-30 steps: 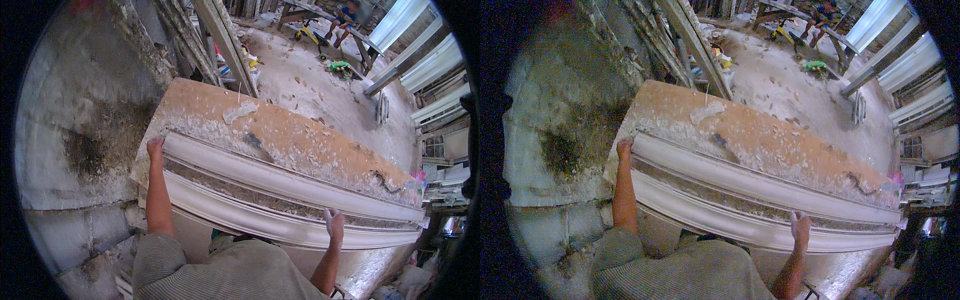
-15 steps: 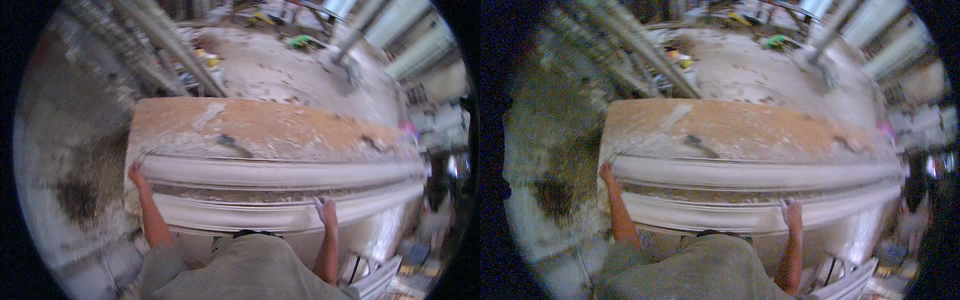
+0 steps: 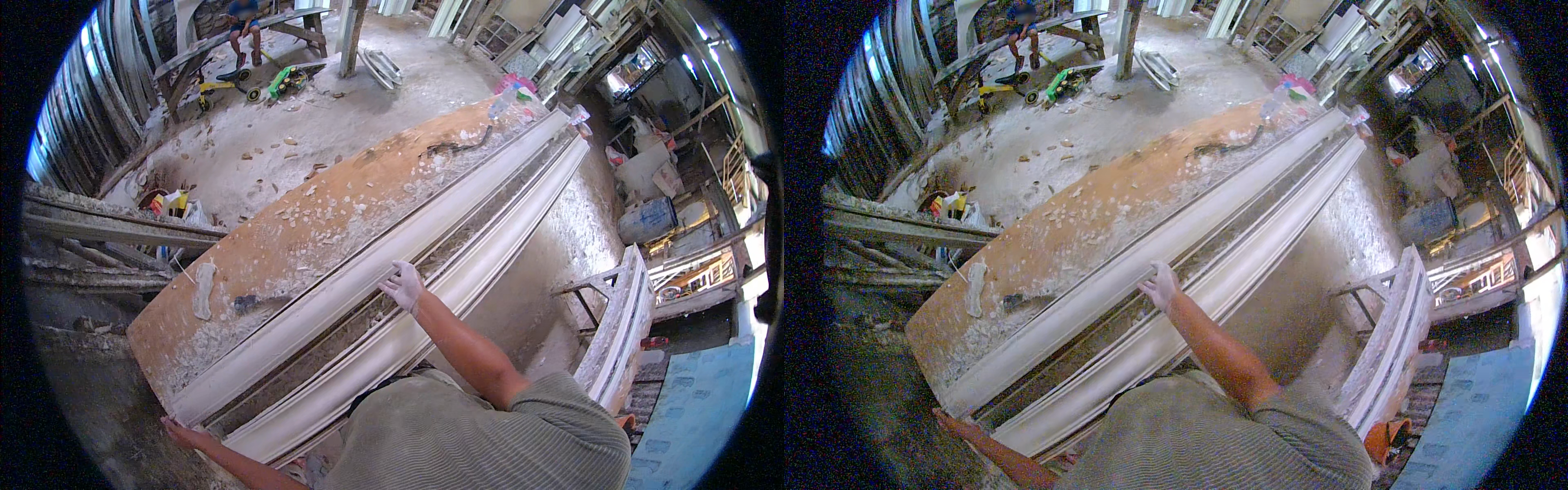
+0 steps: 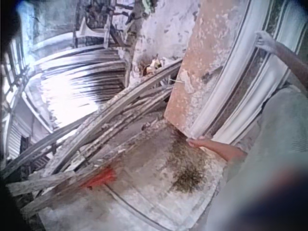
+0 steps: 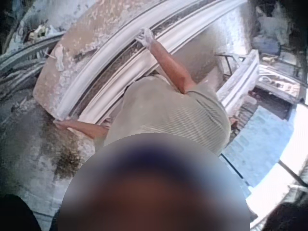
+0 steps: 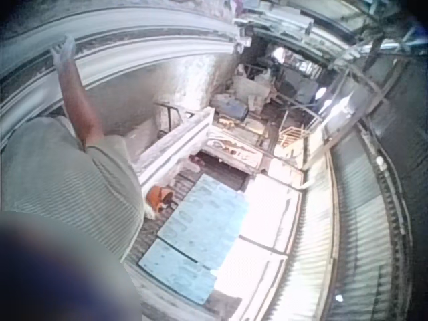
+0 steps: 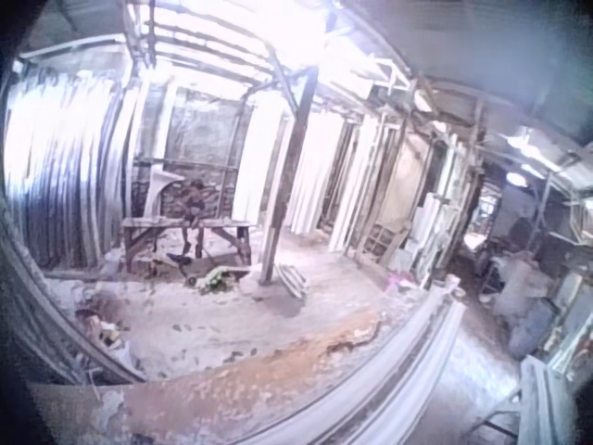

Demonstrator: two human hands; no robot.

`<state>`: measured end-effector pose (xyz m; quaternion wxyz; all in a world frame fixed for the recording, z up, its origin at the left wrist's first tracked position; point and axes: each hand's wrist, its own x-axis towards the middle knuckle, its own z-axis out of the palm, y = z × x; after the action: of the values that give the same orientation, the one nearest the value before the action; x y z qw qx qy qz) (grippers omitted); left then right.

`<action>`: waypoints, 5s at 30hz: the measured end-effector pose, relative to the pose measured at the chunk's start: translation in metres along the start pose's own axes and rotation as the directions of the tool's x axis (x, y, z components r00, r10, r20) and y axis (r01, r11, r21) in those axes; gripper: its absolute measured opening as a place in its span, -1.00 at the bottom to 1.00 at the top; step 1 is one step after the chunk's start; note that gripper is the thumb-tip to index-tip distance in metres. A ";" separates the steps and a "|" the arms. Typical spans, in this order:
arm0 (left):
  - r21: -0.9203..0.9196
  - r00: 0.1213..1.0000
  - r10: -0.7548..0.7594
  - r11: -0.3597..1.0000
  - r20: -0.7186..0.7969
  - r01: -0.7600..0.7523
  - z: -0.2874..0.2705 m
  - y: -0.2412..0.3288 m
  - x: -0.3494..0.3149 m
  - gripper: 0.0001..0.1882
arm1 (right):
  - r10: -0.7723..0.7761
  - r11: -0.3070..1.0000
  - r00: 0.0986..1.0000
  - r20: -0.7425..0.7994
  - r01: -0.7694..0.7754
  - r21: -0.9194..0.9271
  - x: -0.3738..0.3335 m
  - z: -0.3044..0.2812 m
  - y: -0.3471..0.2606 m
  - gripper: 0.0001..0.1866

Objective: The person repeatedly wipes and scrubs long white moldings laid on a workbench using a small brush and a cloth. The person handles several moldings one at a time, turning them over and moving them aside to reach others.

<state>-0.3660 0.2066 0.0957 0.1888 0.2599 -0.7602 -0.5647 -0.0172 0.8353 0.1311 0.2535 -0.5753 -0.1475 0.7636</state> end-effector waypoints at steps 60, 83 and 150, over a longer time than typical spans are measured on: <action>0.262 0.986 -0.113 0.962 0.125 0.077 0.168 0.088 -0.391 -0.68 | -0.611 -0.019 0.706 0.358 0.440 -0.898 0.242 -0.173 -0.453 -0.52; 0.595 0.682 -0.060 0.548 0.729 -0.588 0.172 0.070 -0.482 -0.13 | 0.013 -0.393 0.341 0.940 0.866 -0.309 0.216 0.080 -0.166 -0.71; 0.324 0.643 0.167 0.753 0.748 -0.573 -0.003 0.049 -0.458 -0.39 | 0.433 -0.375 0.630 0.645 0.776 -0.507 0.004 -0.019 -0.249 -0.61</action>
<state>-0.0099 0.4943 0.1461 -0.0656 -0.0919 -0.9374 -0.3295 0.0542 1.0423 0.2513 -0.2540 -0.1230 -0.8888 0.3610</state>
